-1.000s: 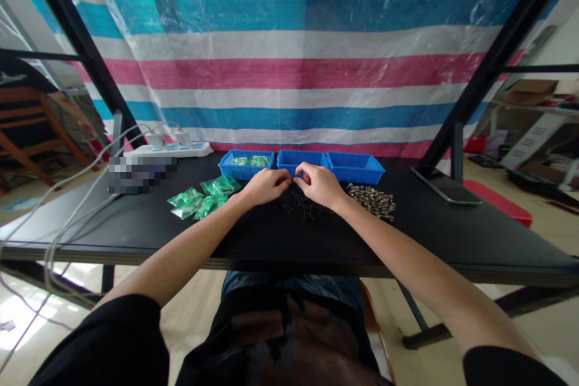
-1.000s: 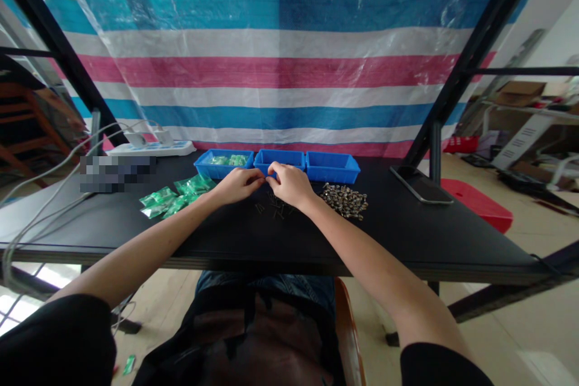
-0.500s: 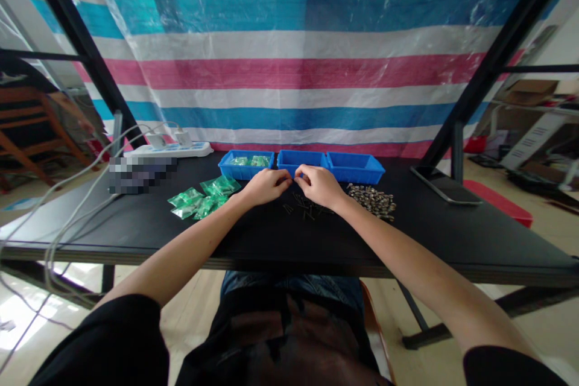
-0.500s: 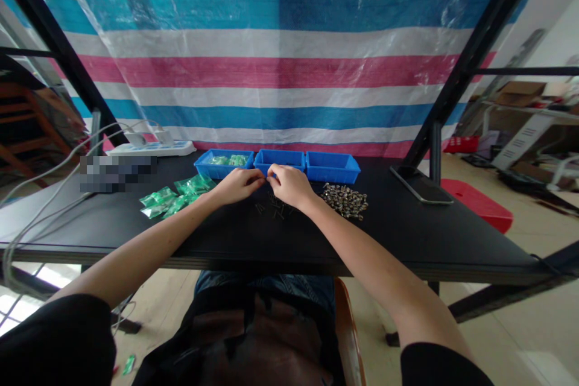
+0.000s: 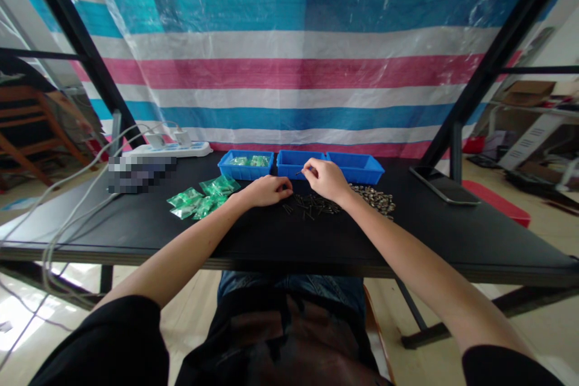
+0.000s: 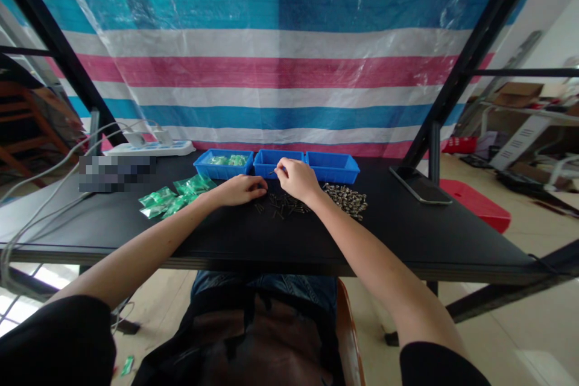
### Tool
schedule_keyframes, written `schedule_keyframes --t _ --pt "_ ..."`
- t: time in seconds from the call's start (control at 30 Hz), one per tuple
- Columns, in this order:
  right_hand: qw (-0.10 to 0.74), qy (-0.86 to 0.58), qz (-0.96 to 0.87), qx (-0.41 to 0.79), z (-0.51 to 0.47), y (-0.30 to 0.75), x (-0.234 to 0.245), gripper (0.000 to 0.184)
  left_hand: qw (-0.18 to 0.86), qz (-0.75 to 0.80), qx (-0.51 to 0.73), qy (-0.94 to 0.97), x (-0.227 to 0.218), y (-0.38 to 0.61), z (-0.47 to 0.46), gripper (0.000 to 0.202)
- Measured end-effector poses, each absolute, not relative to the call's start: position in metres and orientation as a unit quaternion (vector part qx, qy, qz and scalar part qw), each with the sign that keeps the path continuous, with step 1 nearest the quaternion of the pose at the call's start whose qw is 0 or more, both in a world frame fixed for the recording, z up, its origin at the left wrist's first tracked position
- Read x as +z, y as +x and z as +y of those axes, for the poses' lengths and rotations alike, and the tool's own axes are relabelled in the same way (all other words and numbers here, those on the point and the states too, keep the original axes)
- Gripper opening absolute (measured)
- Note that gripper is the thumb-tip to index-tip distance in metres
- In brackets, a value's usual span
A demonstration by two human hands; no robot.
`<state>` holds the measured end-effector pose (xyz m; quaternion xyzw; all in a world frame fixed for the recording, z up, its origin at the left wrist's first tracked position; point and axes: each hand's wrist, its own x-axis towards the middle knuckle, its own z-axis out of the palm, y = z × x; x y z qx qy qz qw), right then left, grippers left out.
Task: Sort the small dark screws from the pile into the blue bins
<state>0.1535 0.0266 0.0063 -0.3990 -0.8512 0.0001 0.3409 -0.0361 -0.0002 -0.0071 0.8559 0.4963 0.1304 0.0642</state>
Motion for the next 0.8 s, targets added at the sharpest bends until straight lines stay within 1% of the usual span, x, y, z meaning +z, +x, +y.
schedule_keyframes --t 0.27,0.4,0.57,0.7,0.8 --pt "0.375 -0.438 -0.817 -0.02 0.046 0.172 0.01 0.016 0.062 0.497 0.125 0.856 -0.008 -0.037 0.0 0.027" --pt "0.385 -0.469 -0.795 -0.02 0.052 0.179 0.011 0.017 0.068 0.459 0.14 0.875 -0.007 -0.036 -0.001 0.026" --pt "0.379 -0.49 -0.783 -0.05 0.058 0.184 0.01 0.017 0.079 0.404 0.155 0.898 -0.008 -0.034 0.0 0.023" --pt "0.366 -0.492 -0.784 -0.097 0.059 0.183 0.007 0.016 0.074 0.416 0.153 0.893 -0.01 -0.035 0.002 0.02" --pt "0.358 -0.492 -0.787 -0.102 0.06 0.182 0.007 0.016 0.074 0.429 0.152 0.887 -0.012 -0.035 0.003 0.018"
